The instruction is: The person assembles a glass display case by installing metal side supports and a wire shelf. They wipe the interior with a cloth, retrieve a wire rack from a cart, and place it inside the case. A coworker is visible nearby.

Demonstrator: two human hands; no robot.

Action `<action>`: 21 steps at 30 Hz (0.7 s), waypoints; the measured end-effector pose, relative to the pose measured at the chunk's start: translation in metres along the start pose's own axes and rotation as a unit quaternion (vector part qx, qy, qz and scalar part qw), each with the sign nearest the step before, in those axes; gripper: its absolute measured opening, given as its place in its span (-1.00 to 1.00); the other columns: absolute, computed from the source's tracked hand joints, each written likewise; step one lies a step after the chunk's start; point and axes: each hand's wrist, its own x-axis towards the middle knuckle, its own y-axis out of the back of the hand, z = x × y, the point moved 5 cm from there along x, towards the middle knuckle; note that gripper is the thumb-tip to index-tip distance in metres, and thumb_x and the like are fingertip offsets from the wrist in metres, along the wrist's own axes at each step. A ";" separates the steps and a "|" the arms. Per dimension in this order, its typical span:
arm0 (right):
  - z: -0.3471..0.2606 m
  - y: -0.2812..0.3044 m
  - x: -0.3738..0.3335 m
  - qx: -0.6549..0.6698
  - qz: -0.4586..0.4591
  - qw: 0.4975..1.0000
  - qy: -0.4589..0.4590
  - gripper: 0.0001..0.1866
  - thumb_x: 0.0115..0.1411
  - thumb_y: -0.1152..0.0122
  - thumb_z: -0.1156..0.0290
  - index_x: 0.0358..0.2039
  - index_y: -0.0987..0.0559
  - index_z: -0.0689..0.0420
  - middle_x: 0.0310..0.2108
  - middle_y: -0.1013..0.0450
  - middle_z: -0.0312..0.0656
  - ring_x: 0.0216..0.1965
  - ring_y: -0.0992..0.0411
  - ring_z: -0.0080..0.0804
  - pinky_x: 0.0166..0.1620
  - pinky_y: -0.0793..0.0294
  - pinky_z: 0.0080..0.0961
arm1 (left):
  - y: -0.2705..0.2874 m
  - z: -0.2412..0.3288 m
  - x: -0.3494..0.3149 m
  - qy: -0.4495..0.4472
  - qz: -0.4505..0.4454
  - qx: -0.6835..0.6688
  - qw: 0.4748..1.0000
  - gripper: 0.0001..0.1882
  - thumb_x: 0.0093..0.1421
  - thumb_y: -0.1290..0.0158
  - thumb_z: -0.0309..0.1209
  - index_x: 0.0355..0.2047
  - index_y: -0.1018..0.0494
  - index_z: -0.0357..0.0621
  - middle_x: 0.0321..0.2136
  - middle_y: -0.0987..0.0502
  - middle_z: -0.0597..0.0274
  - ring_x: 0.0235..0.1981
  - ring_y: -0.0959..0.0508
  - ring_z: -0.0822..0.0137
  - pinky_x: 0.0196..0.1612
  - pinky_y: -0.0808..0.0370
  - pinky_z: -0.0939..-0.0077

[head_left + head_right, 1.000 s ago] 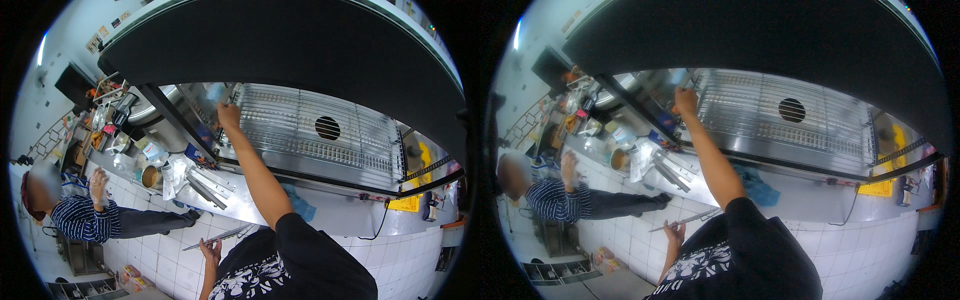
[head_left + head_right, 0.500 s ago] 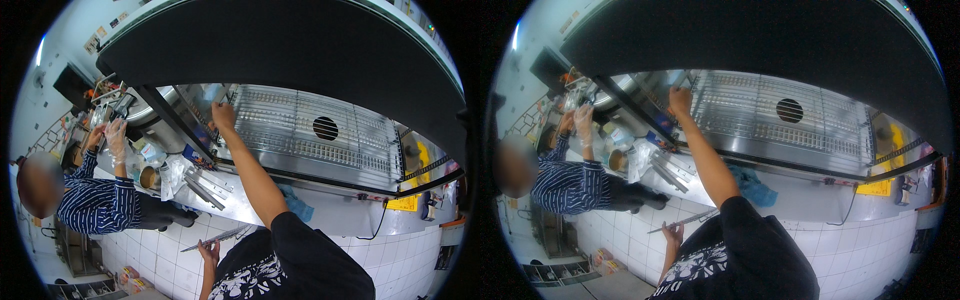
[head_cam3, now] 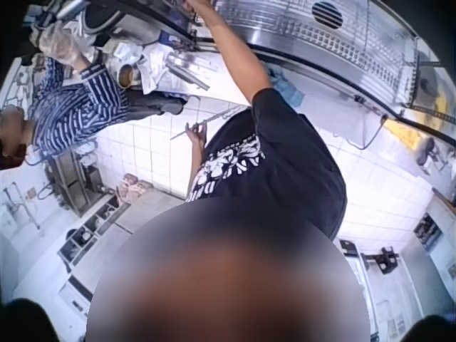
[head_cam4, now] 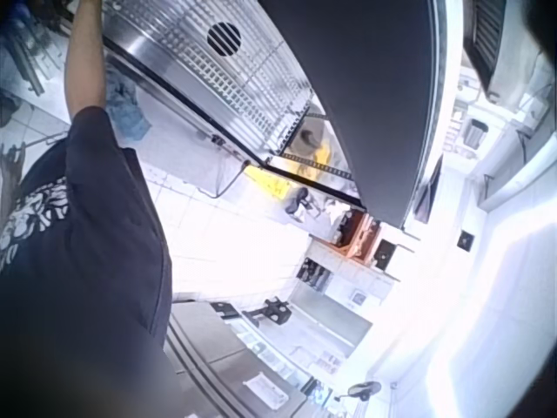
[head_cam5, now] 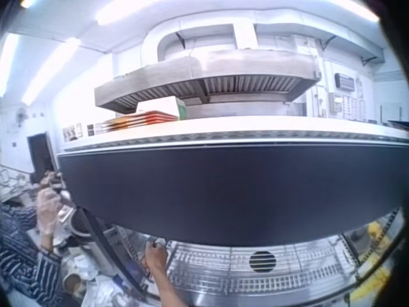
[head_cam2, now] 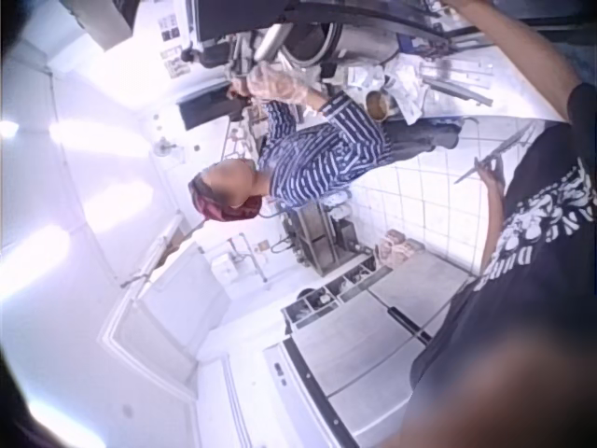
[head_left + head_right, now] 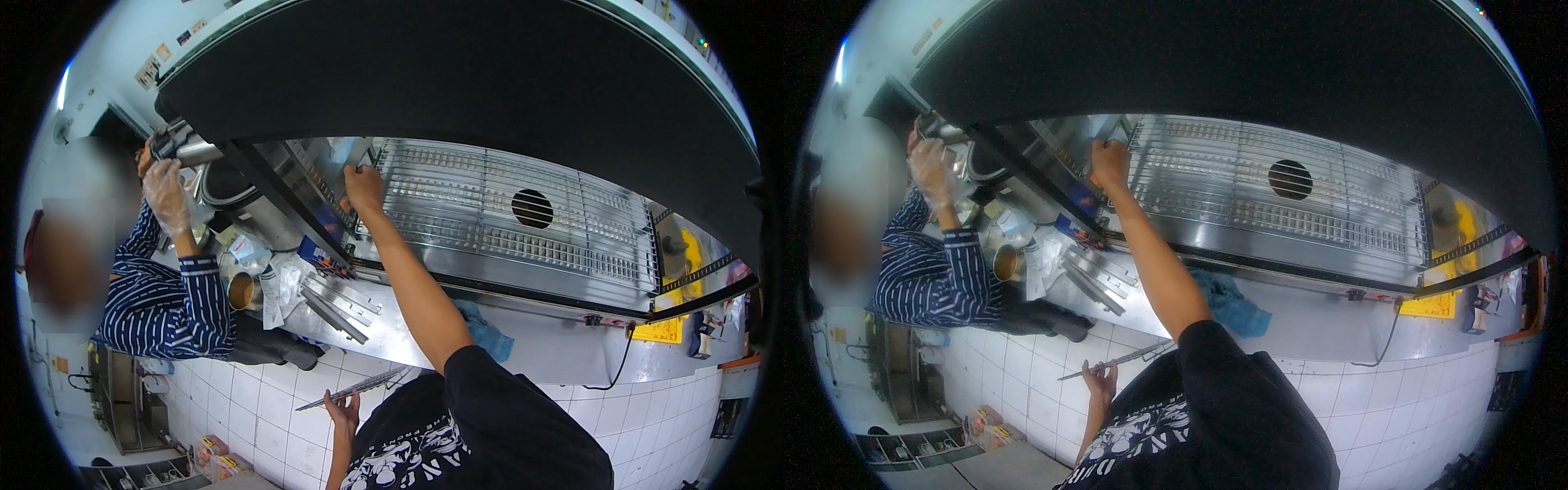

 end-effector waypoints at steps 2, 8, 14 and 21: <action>0.003 -0.004 0.002 -0.008 0.007 1.000 0.023 -0.62 0.13 -0.08 0.20 -0.50 -0.53 0.34 -0.67 -0.46 -0.04 -0.68 -0.46 -0.24 -0.55 -0.41 -0.33 | -0.002 0.001 0.000 -0.006 -0.013 0.007 1.000 -0.28 0.11 -0.12 -0.01 -0.04 -0.07 -0.34 -0.12 -0.15 0.10 -0.07 -0.36 -0.12 -0.02 -0.52 0.09; 0.007 -0.004 0.015 -0.012 -0.028 0.983 0.183 -0.56 0.14 -0.12 0.12 -0.62 -0.50 0.29 -0.72 -0.41 -0.09 -0.74 -0.40 -0.30 -0.63 -0.35 -0.38 | -0.004 0.001 0.001 0.006 -0.020 0.000 1.000 -0.33 0.11 -0.13 -0.04 -0.10 -0.07 -0.31 -0.12 -0.14 0.09 -0.07 -0.37 -0.10 -0.04 -0.53 0.10; 0.012 0.030 0.004 -0.071 -0.143 0.985 0.062 -0.45 0.14 -0.20 -0.03 -0.68 -0.40 0.22 -0.82 -0.22 -0.26 -0.83 -0.21 -0.46 -0.73 -0.21 -0.45 | -0.011 0.004 0.002 -0.007 -0.019 0.001 1.000 -0.38 0.14 -0.09 -0.04 -0.13 -0.05 -0.26 -0.11 -0.14 0.08 -0.12 -0.39 -0.09 -0.07 -0.55 0.10; 0.017 0.057 -0.077 -0.045 -0.138 0.989 -0.004 -0.49 0.25 0.00 0.01 -0.49 -0.56 0.27 -0.55 -0.49 -0.08 -0.50 -0.45 -0.21 -0.34 -0.37 -0.33 | -0.015 0.004 -0.004 -0.011 -0.002 0.008 1.000 -0.43 0.16 -0.05 -0.02 -0.12 -0.05 -0.16 -0.07 -0.16 0.07 -0.11 -0.43 -0.12 -0.10 -0.55 0.09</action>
